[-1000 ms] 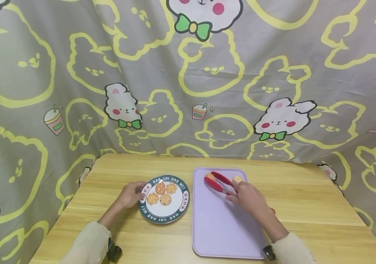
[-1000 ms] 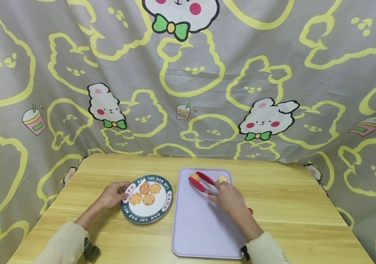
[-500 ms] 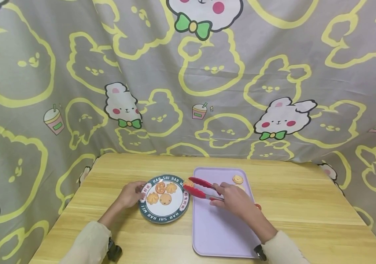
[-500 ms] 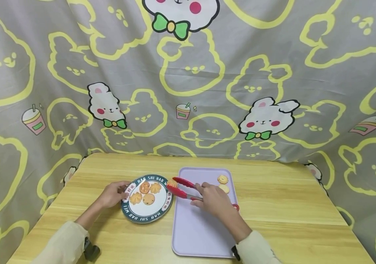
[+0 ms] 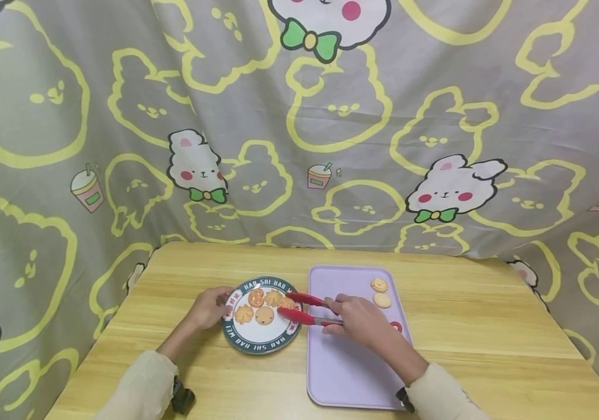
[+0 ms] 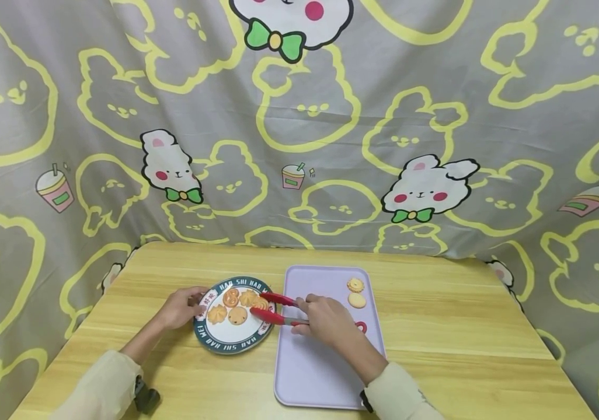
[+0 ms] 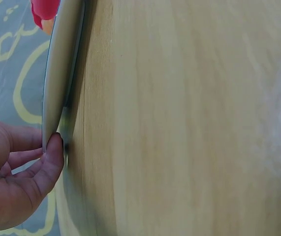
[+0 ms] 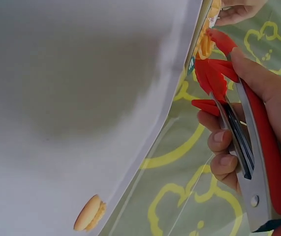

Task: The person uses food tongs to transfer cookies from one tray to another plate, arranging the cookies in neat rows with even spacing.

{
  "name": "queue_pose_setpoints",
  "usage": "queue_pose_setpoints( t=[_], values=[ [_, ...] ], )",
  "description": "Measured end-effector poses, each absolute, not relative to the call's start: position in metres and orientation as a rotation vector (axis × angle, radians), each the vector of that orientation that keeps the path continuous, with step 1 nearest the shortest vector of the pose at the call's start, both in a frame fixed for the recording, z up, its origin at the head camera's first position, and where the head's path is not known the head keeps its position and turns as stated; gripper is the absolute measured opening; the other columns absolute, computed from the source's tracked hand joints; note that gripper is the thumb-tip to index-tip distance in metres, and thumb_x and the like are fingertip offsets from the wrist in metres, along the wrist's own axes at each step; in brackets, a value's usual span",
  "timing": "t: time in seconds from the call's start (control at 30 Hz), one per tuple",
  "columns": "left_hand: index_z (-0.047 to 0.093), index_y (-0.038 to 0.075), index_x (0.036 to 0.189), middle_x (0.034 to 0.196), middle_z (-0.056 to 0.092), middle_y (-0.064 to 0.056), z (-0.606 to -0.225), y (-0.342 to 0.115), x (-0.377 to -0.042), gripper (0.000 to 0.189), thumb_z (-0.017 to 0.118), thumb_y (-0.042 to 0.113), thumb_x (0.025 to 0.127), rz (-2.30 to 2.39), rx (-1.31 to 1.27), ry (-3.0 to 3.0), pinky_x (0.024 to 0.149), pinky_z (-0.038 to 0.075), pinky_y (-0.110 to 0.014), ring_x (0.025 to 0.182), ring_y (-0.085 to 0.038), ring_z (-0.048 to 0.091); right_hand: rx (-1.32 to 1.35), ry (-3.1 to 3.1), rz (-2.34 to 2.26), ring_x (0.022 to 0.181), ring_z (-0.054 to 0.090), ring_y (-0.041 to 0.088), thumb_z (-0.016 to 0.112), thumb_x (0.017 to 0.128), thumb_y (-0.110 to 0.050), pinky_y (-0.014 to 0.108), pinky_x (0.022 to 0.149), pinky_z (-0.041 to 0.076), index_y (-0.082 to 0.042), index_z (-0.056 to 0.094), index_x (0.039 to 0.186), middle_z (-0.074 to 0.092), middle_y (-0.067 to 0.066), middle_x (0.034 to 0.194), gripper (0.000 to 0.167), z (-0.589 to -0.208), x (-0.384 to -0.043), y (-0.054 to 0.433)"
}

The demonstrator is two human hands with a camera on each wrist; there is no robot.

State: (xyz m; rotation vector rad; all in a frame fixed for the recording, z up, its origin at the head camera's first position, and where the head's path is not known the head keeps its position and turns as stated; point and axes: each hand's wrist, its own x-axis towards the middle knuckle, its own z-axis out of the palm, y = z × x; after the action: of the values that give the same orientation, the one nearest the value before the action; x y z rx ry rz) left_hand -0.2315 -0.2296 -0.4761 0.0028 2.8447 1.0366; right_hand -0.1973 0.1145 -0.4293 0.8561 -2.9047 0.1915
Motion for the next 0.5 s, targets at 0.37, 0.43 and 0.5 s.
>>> queue_pose_setpoints(
  t=[0.37, 0.43, 0.5],
  values=[
    [0.056, -0.003, 0.127, 0.1, 0.064, -0.015, -0.4751, -0.2297, -0.2311, 0.045, 0.063, 0.002, 0.082, 1.086, 0.033, 2.835, 0.069, 0.051, -0.03, 0.086, -0.022, 0.058, 0.916, -2.94, 0.163, 0.065, 0.046, 0.01, 0.076, 0.071, -0.049, 0.024, 0.059, 0.044, -0.012, 0.067, 0.118, 0.067, 0.001, 0.089, 0.06, -0.4247, -0.1981, 0.1071],
    [0.056, -0.002, 0.127, 0.1, 0.064, -0.014, -0.4752, -0.2299, -0.231, 0.045, 0.063, 0.002, 0.083, 1.085, 0.025, 2.833, 0.069, 0.051, -0.03, 0.086, -0.022, 0.058, 0.916, -2.945, 0.157, 0.066, 0.047, 0.009, 0.076, 0.072, -0.049, 0.023, 0.06, 0.044, -0.012, 0.067, 0.118, 0.067, 0.001, 0.09, 0.06, -0.4244, -0.1982, 0.1063],
    [0.056, -0.002, 0.127, 0.1, 0.064, -0.013, -0.4758, -0.2303, -0.2309, 0.045, 0.063, 0.002, 0.083, 1.085, 0.014, 2.832, 0.07, 0.051, -0.03, 0.087, -0.022, 0.058, 0.914, -2.951, 0.158, 0.066, 0.047, 0.009, 0.076, 0.072, -0.049, 0.023, 0.06, 0.044, -0.012, 0.067, 0.118, 0.068, 0.001, 0.091, 0.06, -0.4243, -0.1985, 0.1056]
  ],
)
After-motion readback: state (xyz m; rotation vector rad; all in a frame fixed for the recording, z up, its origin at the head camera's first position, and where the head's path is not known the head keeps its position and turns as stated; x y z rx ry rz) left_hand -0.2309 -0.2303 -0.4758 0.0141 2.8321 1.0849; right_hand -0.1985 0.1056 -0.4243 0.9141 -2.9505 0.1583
